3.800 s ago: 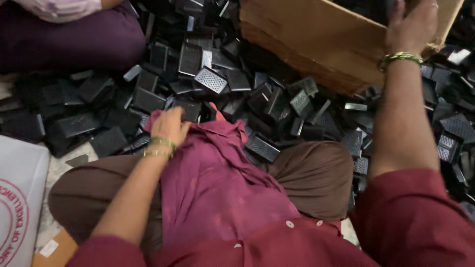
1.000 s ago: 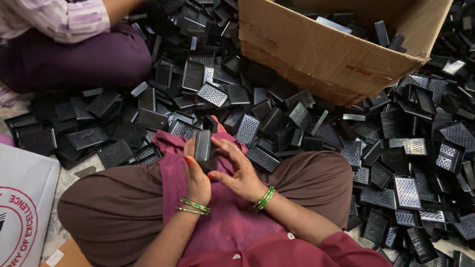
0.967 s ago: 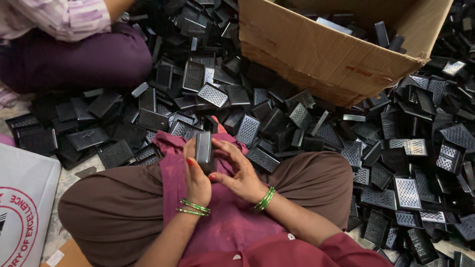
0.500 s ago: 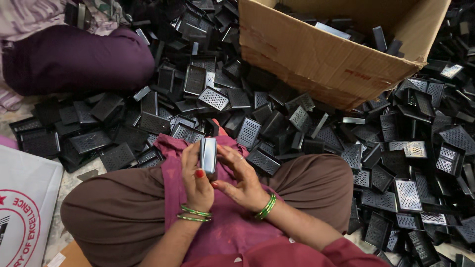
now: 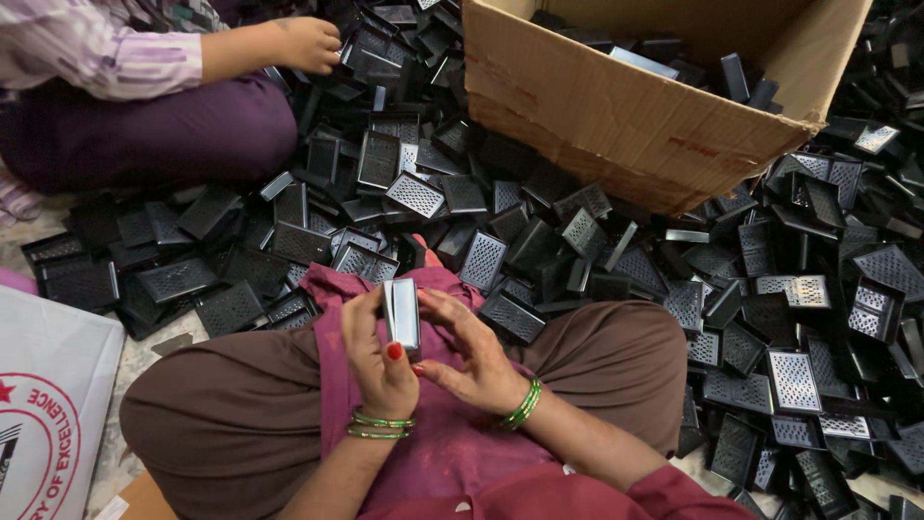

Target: The person sits on the floor and repeatedly picks up small black plastic components from a large pile, inspects them by turning them over, and places them into a cardboard box. The person handles the components one at a time, maintaining a steady rhythm.

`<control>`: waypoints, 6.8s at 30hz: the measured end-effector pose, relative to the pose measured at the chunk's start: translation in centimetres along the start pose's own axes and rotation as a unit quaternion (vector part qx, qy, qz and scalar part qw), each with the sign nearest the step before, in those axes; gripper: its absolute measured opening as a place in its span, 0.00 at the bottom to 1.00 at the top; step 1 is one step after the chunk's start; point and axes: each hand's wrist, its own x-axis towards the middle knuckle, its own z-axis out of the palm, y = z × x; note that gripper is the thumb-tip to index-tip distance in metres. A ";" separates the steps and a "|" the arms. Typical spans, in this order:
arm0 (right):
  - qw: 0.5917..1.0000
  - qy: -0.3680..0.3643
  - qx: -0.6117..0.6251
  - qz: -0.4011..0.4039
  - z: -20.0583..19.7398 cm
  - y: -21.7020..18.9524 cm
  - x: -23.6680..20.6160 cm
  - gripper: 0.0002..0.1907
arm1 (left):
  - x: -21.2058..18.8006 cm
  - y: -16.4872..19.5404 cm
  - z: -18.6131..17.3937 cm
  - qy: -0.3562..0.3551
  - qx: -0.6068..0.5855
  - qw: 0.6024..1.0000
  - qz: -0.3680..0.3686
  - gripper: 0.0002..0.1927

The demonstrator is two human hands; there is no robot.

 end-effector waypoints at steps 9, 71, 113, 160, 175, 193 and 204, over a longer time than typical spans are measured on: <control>1.000 -0.006 0.023 0.015 -0.2 0.5 -0.3 0.43 | 0.3 0.4 0.3 -0.029 -0.027 0.999 -0.027 0.48; 0.895 0.302 0.245 0.218 -17.9 9.1 -1.5 0.26 | 3.8 -13.2 6.3 -0.221 0.048 0.950 -0.214 0.15; 0.949 0.036 0.235 0.208 -4.2 6.5 -0.8 0.35 | 1.1 -3.8 -0.3 -0.099 -0.269 0.902 -0.322 0.33; 0.979 -0.016 0.086 0.187 0.1 7.0 -2.0 0.16 | -0.2 -8.9 -0.1 -0.054 0.166 0.970 -0.172 0.26; 0.627 0.448 -0.634 0.061 -34.6 -1.8 11.0 0.26 | 10.6 -16.0 12.8 -0.273 0.416 0.844 0.201 0.26; 0.787 -0.043 -0.606 0.112 -13.5 17.2 1.5 0.29 | 13.3 -13.6 7.9 -0.156 0.425 0.877 0.162 0.10; 0.746 0.001 -0.661 0.086 -15.0 15.9 2.4 0.14 | -2.5 -4.9 -2.5 -0.364 -0.299 0.770 -0.430 0.08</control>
